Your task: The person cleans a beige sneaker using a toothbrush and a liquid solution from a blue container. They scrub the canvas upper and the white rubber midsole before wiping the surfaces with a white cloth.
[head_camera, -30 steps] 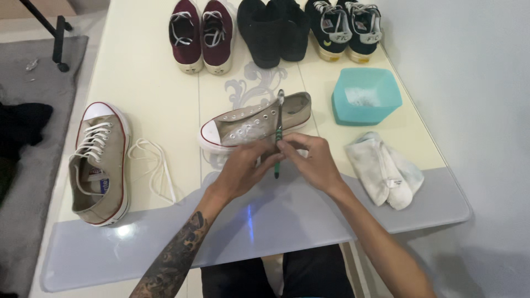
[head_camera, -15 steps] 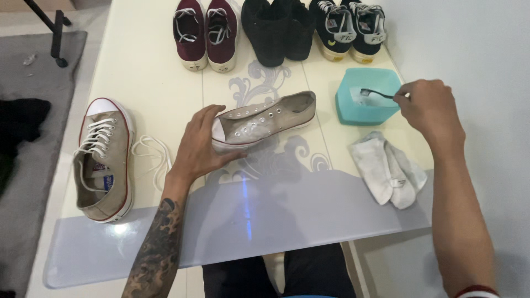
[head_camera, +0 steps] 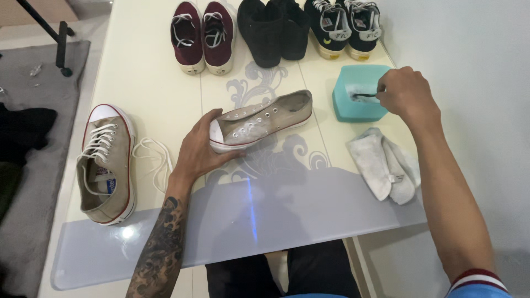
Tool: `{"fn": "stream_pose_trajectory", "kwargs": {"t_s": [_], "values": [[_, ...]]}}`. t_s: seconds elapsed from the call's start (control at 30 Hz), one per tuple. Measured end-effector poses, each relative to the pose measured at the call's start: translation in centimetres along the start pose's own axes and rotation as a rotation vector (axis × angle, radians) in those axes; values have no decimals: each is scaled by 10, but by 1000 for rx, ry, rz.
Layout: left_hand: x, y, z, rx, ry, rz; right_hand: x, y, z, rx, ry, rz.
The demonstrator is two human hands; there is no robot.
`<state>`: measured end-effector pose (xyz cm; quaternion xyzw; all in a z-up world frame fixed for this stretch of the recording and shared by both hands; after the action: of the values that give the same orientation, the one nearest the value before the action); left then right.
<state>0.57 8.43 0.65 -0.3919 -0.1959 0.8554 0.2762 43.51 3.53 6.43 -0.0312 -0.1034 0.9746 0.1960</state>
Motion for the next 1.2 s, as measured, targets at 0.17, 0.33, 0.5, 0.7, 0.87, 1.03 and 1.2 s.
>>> {"fn": "stream_pose_trajectory", "kwargs": {"t_s": [0.17, 0.33, 0.5, 0.7, 0.87, 1.03, 1.2], "values": [[-2, -2, 2, -14, 30, 34, -7, 25, 17, -251, 26, 44], [1, -1, 1, -12, 44, -18, 12, 75, 47, -354, -58, 38], [1, 0, 1, -11, 49, -10, 7, 88, 26, -395, -24, 37], [1, 0, -1, -22, 53, -33, 5, 94, 28, -501, -105, 31], [0, 0, 0, -38, 63, -18, 3, 93, 17, -435, -29, 23], [2, -1, -3, -56, 57, -16, 11, 98, 22, -499, -60, 33], [-4, -1, -1, -84, 49, -33, 16, 104, 17, -577, -95, 12]]}}
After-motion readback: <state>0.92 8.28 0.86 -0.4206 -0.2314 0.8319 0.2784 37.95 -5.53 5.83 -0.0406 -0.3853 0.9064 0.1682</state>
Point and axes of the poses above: each hand's wrist, its own y-axis away from the middle knuckle, its own z-axis out of the back of the hand, x = y × z, the point moved 4 cm from there along -y, towards the middle knuckle, and after that the axes turned 15 degrees about -x, right-handed, at the moved point
